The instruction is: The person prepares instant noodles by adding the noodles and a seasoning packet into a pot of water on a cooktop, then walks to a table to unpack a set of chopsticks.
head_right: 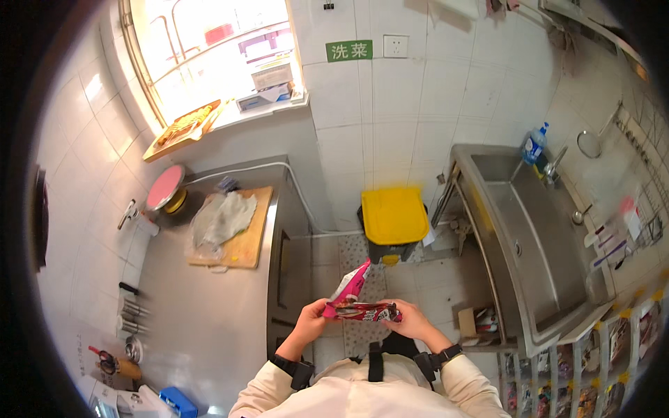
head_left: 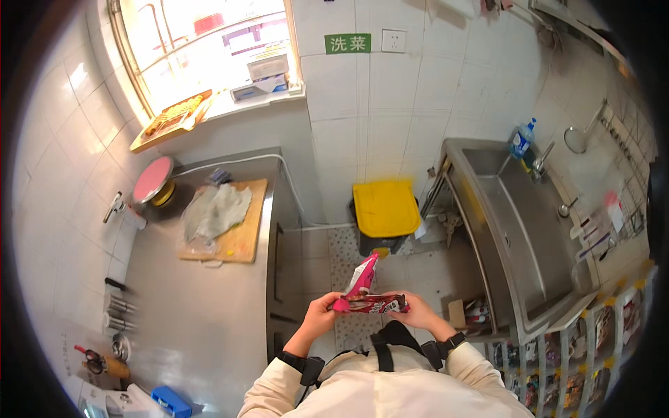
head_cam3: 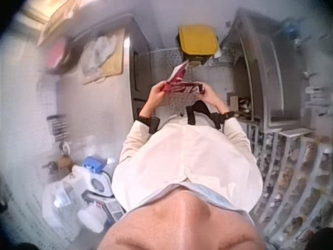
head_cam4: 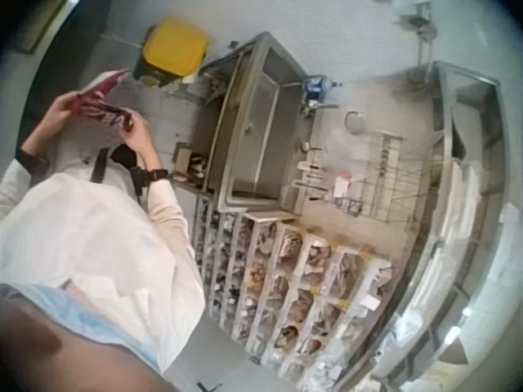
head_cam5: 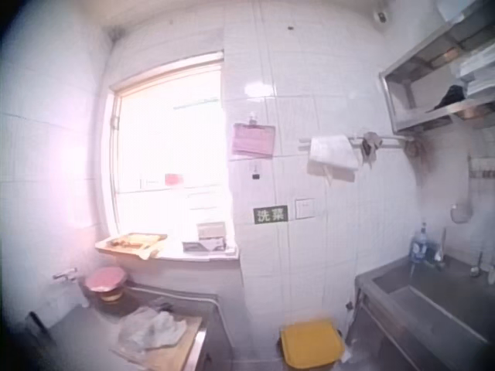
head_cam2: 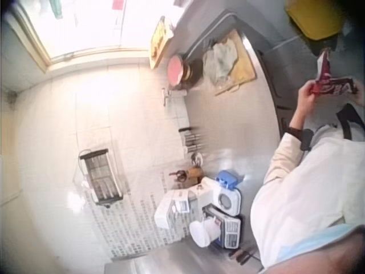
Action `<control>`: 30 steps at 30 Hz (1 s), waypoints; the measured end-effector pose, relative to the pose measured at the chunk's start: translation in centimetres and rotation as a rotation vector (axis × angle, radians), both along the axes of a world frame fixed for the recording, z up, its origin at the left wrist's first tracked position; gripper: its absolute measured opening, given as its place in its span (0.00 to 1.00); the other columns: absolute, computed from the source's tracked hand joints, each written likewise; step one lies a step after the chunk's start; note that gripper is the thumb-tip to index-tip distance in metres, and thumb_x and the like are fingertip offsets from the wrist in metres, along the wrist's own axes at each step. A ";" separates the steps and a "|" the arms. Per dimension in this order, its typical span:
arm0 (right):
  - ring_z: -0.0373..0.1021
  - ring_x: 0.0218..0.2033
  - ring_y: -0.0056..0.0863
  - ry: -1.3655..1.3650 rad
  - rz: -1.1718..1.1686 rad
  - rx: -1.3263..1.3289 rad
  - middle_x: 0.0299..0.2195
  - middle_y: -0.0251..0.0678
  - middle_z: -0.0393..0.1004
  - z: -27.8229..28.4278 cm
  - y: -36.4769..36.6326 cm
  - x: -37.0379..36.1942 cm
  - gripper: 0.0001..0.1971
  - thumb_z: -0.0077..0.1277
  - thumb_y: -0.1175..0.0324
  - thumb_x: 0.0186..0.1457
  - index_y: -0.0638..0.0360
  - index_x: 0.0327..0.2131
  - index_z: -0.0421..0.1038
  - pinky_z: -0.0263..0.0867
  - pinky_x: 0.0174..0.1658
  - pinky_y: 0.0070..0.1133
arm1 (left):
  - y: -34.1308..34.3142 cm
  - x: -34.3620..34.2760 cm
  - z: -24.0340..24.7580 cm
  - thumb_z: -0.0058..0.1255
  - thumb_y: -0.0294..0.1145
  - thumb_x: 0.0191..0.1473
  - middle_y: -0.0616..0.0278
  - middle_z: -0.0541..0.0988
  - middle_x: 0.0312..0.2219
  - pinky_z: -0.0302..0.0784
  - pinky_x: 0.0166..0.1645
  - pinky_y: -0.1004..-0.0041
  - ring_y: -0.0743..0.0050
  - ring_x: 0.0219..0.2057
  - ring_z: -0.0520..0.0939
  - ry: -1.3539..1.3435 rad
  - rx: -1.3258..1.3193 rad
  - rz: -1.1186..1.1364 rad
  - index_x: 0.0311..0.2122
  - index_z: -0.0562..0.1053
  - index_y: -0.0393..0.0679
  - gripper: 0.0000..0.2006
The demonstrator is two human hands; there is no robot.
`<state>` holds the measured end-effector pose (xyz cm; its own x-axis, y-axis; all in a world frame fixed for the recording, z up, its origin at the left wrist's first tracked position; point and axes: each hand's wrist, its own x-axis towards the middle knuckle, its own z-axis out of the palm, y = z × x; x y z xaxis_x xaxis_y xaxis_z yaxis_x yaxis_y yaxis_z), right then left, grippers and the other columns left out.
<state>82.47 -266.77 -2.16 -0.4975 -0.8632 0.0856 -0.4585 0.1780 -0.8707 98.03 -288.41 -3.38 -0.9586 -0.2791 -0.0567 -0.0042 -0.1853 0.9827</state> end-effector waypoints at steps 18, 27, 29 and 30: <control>0.70 0.21 0.24 -0.251 0.095 0.809 0.24 0.39 0.72 -17.0 -5.1 -37.1 0.16 0.52 0.71 0.42 0.65 0.37 0.65 0.65 0.25 0.23 | -3.3 -3.6 -5.7 0.38 0.28 0.54 0.58 0.73 0.36 0.68 0.39 0.77 0.75 0.36 0.73 -0.566 0.152 1.112 0.45 0.64 0.38 0.13; 0.70 0.28 0.28 -0.503 0.062 0.646 0.30 0.41 0.72 -23.5 -9.1 -47.5 0.25 0.53 0.73 0.42 0.64 0.46 0.57 0.66 0.28 0.25 | 4.0 -13.9 -3.0 0.38 0.31 0.55 0.58 0.75 0.34 0.69 0.38 0.79 0.76 0.35 0.74 -0.738 0.270 1.131 0.42 0.66 0.38 0.12; 0.70 0.31 0.32 -0.470 -0.061 0.642 0.32 0.44 0.71 -23.8 -11.5 -47.7 0.26 0.52 0.71 0.43 0.64 0.47 0.56 0.67 0.29 0.25 | 4.5 -15.0 -3.2 0.38 0.31 0.55 0.58 0.75 0.35 0.69 0.38 0.78 0.76 0.35 0.74 -0.749 0.274 1.154 0.42 0.66 0.38 0.12; 0.69 0.32 0.34 -0.449 -0.126 0.637 0.33 0.45 0.71 -24.0 -12.5 -48.1 0.27 0.52 0.70 0.44 0.64 0.48 0.55 0.67 0.30 0.25 | 4.4 -15.6 -3.4 0.38 0.30 0.55 0.58 0.75 0.35 0.69 0.38 0.78 0.76 0.35 0.74 -0.734 0.280 1.150 0.42 0.66 0.38 0.12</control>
<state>34.38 -279.25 -26.15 -0.4649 -0.6134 -0.6384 -0.0307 0.7318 -0.6808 82.47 -284.01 -6.74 0.0713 -0.7769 -0.6256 -0.2098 -0.6249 0.7520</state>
